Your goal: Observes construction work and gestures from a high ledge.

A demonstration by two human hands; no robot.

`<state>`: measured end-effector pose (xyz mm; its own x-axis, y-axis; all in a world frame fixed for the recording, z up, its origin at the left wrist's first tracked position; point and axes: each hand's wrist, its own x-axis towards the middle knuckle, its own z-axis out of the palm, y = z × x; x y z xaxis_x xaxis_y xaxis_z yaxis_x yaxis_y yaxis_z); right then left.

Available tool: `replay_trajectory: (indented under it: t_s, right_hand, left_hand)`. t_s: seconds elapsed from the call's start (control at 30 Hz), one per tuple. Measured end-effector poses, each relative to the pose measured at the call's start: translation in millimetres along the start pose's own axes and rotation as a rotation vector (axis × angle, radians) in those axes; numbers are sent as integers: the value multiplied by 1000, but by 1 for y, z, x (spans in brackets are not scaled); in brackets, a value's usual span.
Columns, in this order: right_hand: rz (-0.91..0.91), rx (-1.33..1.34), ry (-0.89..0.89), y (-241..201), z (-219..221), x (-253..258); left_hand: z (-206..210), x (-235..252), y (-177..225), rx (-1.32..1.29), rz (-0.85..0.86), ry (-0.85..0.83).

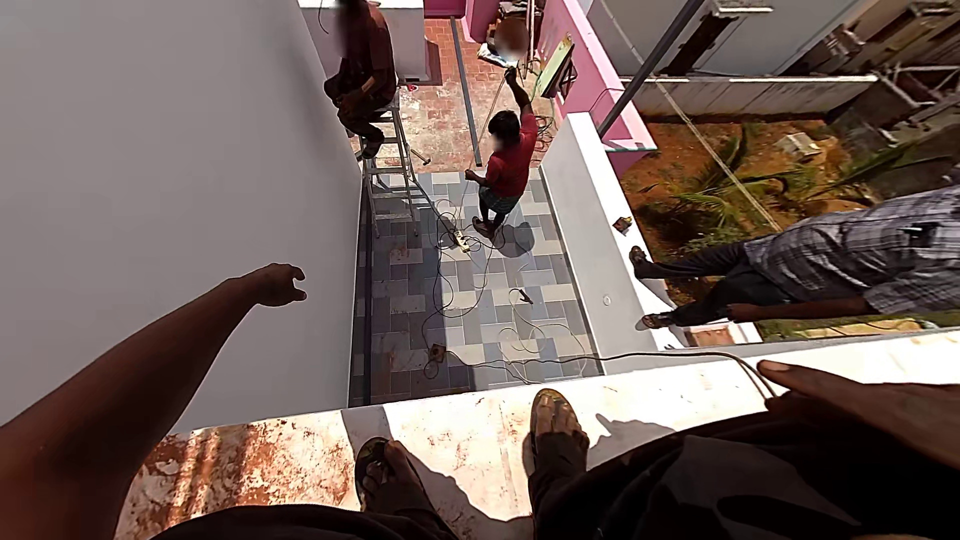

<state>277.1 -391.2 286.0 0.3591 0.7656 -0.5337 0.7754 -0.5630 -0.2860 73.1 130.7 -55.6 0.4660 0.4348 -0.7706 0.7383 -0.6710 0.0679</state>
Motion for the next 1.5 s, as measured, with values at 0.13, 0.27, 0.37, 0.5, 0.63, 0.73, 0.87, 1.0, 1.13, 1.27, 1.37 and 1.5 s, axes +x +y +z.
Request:
replay_trajectory:
  t_s: [0.13, 0.27, 0.37, 0.5, 0.63, 0.73, 0.87, 1.0, 1.13, 1.27, 1.37, 1.5]
  right_hand:
    - [-102, -14, 48, 16, 7, -6]
    - [-265, 23, 167, 43, 21, -9]
    - [-247, 9, 149, 45, 22, -8]
    - [-161, -20, 76, 27, 11, -10]
    - [-187, -30, 74, 30, 12, -9]
    - [-164, -38, 78, 28, 12, -11]
    - [-158, -30, 79, 26, 12, -11]
    - [-153, -36, 60, 25, 10, -11]
    - [-149, -42, 67, 27, 11, -11]
    - [-237, -16, 101, 41, 17, -8]
    - [-210, -5, 77, 41, 15, -3]
    - [-456, 19, 83, 43, 4, 7]
  left_hand:
    - [2, 1, -4, 8, 9, 3]
    - [3, -2, -5, 0, -1, 13]
    - [3, -1, -7, 9, -2, 10]
    - [3, -2, -6, 16, 2, 4]
    - [2, -3, -3, 24, 7, 0]
    - [3, -3, 4, 39, 27, -8]
    - [7, -2, 14, 38, 50, -20]
    - [3, -7, 22, 10, 71, -9]
    - [1, -9, 33, 21, 92, -13]
    - [2, -8, 35, 21, 123, -10]
    - [0, -8, 38, 20, 136, -1]
    - [3, -8, 51, 30, 177, -7]
